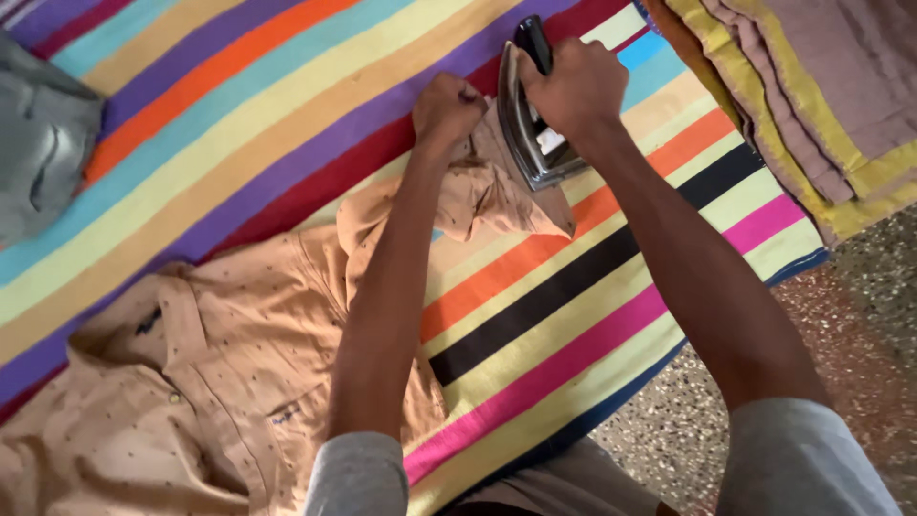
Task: The person irons a beige button-up shirt on a striped mat. They smooth the fabric, fold the sleeves, and use a steam iron to press the shirt flat.
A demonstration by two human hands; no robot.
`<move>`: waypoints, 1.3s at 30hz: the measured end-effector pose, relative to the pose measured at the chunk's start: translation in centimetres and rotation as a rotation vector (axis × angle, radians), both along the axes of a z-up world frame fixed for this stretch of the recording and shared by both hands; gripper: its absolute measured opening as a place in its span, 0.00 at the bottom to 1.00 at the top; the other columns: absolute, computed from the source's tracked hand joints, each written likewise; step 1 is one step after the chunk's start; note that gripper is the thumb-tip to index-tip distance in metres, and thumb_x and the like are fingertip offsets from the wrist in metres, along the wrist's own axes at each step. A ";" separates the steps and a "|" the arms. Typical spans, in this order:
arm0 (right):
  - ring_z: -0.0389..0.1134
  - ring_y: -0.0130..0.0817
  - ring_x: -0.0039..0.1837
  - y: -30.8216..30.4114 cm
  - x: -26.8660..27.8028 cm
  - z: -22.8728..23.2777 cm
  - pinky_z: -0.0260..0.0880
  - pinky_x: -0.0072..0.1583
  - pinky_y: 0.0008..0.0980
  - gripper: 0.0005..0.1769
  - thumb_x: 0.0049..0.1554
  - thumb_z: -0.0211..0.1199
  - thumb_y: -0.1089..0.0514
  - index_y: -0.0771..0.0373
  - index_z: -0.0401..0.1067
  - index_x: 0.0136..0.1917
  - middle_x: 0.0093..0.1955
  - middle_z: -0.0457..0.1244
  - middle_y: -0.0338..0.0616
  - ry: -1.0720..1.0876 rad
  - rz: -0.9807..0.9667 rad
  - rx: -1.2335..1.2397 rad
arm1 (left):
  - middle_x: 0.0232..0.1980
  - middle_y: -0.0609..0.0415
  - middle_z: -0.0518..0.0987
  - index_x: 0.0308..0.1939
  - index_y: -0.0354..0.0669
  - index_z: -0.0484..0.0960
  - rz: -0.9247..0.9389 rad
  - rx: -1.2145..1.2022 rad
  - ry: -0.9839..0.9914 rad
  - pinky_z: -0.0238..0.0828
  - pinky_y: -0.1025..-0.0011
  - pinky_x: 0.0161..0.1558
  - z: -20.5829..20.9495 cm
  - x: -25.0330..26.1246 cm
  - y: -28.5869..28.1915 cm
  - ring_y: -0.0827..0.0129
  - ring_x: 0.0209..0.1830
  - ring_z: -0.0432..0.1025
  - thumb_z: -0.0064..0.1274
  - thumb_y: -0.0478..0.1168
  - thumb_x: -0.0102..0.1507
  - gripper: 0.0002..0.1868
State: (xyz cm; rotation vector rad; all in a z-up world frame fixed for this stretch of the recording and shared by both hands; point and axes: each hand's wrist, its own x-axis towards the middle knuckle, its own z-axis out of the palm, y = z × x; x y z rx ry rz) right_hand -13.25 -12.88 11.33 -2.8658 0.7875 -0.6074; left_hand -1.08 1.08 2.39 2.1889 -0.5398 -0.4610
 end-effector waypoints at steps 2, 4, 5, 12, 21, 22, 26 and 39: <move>0.71 0.58 0.36 -0.9 1.9 -0.3 0.71 0.40 0.52 0.31 0.58 0.69 0.34 0.64 0.77 0.33 0.30 0.67 0.57 -0.012 -0.025 0.027 | 0.37 0.50 0.86 0.33 0.47 0.89 -0.007 -0.007 0.020 0.75 0.64 0.46 0.3 -0.2 0.3 0.58 0.40 0.81 0.64 0.49 0.53 0.12; 0.71 0.58 0.37 -1.7 3.7 -0.2 0.71 0.41 0.52 0.30 0.58 0.68 0.34 0.64 0.78 0.34 0.31 0.67 0.57 -0.036 -0.035 0.044 | 0.37 0.48 0.86 0.35 0.46 0.89 -0.024 -0.036 0.014 0.75 0.64 0.46 0.6 -0.4 0.6 0.57 0.40 0.81 0.62 0.48 0.53 0.13; 0.71 0.57 0.36 -2.0 4.6 -0.1 0.71 0.41 0.52 0.29 0.57 0.68 0.34 0.63 0.79 0.34 0.31 0.67 0.56 -0.052 -0.032 0.049 | 0.37 0.47 0.86 0.36 0.44 0.89 -0.020 -0.052 0.032 0.76 0.64 0.45 0.7 -0.4 0.7 0.57 0.40 0.82 0.62 0.48 0.52 0.14; 0.72 0.53 0.37 -2.0 6.5 1.4 0.72 0.43 0.49 0.27 0.57 0.64 0.35 0.61 0.79 0.35 0.31 0.68 0.53 0.046 -0.078 0.236 | 0.38 0.44 0.86 0.37 0.42 0.90 0.011 0.022 0.048 0.75 0.64 0.46 1.8 -0.5 0.4 0.56 0.40 0.81 0.65 0.52 0.50 0.19; 0.72 0.58 0.40 -0.9 4.8 1.6 0.71 0.44 0.53 0.29 0.57 0.63 0.33 0.62 0.78 0.37 0.34 0.68 0.56 0.031 -0.159 0.236 | 0.37 0.45 0.86 0.36 0.44 0.90 0.082 0.048 0.077 0.75 0.63 0.46 2.1 -1.0 -0.1 0.57 0.40 0.82 0.65 0.51 0.48 0.19; 0.72 0.58 0.40 -0.8 4.5 1.7 0.71 0.44 0.53 0.29 0.57 0.63 0.33 0.62 0.78 0.37 0.34 0.68 0.56 0.039 -0.169 0.250 | 0.37 0.45 0.86 0.36 0.44 0.90 0.088 0.059 0.081 0.75 0.63 0.46 2.1 -0.9 -0.2 0.57 0.40 0.81 0.65 0.51 0.48 0.19; 0.72 0.59 0.43 -0.2 3.1 2.0 0.71 0.47 0.53 0.30 0.57 0.63 0.32 0.64 0.77 0.40 0.36 0.69 0.58 0.074 -0.174 0.276 | 0.36 0.46 0.87 0.36 0.43 0.89 0.064 0.040 0.120 0.76 0.64 0.46 2.6 -1.0 0.1 0.59 0.38 0.82 0.66 0.50 0.48 0.18; 0.72 0.58 0.41 1.2 -0.4 3.1 0.72 0.46 0.52 0.31 0.58 0.61 0.32 0.64 0.77 0.37 0.34 0.68 0.57 0.130 -0.149 0.338 | 0.32 0.51 0.86 0.33 0.43 0.90 0.040 0.008 0.136 0.75 0.68 0.41 2.3 -1.0 0.2 0.66 0.34 0.81 0.65 0.44 0.49 0.12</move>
